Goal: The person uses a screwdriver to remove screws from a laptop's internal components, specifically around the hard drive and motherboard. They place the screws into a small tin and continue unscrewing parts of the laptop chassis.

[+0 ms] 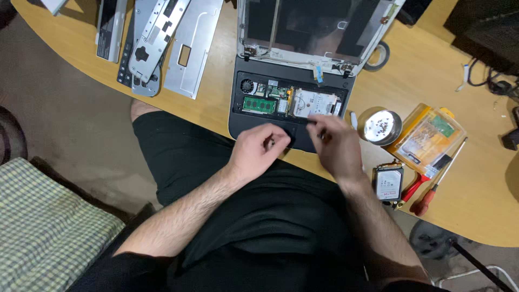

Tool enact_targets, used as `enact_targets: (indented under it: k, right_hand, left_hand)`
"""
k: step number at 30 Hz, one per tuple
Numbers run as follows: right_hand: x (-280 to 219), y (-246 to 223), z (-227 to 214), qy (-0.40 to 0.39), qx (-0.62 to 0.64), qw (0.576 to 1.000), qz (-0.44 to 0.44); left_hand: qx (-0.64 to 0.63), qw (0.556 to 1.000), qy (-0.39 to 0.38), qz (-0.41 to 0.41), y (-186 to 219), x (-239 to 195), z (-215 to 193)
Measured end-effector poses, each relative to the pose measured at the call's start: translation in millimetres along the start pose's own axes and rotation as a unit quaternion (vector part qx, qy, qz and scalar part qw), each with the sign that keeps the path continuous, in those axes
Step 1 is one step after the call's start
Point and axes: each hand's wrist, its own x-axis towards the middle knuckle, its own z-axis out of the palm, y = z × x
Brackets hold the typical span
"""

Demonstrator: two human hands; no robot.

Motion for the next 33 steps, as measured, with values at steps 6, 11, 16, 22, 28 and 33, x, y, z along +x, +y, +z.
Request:
enact_targets:
  k: [6,11,16,22,28,33]
  right_hand:
    - [27,37,38,0.062,-0.164,0.982,-0.066]
    - [31,27,29,-0.003,-0.131,0.986,-0.103]
    - [39,20,31,-0.027,-0.135,0.98,-0.146]
    - [42,25,34,-0.018,-0.133,0.978,-0.163]
    - [39,37,40,-0.024,-0.107,0.983,-0.145]
    - [41,40,42,-0.029,-0.113,0.978,-0.172]
  left_hand:
    - [0.118,0.991,0.061,0.023,-32,32,8]
    - [0.17,0.985,0.025,0.017,-34,42,10]
    - [0.217,0.974,0.018,0.057,-32,47,10]
    - [0.304,0.944,0.005,0.124,-42,53,13]
    - [0.303,0.936,0.017,0.176,-50,57,9]
    - [0.206,0.966,0.01,0.157,-52,57,1]
